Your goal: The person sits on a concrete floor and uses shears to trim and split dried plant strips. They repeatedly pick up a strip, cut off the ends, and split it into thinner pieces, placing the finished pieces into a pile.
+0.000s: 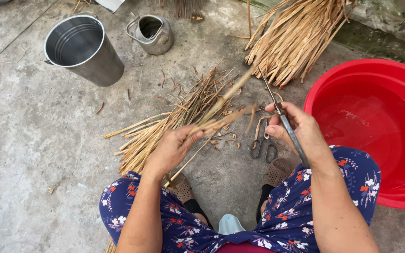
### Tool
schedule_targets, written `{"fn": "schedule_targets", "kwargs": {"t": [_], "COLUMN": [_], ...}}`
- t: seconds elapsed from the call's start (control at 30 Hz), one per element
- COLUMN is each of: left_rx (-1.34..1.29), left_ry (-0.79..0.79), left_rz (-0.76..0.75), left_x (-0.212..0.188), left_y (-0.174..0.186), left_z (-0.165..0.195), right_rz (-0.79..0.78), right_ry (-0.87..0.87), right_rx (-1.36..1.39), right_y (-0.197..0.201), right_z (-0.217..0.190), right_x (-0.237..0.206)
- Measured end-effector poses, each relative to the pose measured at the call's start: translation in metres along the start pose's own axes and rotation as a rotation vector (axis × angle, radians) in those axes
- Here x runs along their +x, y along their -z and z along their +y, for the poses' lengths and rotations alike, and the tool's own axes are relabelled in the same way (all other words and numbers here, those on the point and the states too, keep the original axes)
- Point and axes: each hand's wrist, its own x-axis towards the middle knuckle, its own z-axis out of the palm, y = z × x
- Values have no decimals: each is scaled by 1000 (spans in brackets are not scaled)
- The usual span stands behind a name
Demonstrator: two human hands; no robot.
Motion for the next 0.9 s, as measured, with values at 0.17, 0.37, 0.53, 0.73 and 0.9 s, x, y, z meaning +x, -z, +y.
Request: {"fn": "schedule_targets", "kwargs": {"t": [0.17,0.37,0.53,0.73,0.9], "left_rx": [95,-166,-543,-721,-549], "left_ry": [25,199,288,291,264], "left_rz": [-124,-63,240,296,92], "left_x": [-5,-4,-7,-15,-16], "left_y": [-3,1,26,41,36], "left_z": [-2,-31,-52,-45,-34], "right_rz": [18,198,-22,-316,-228], "right_ry": [-45,-119,-38,-241,-161], "right_rx": [7,182,235,207,295], "right_y": [4,1,-7,-58,-63], "right_z": [5,14,23,35,34], "right_x": [1,-1,-3,-3,3]}}
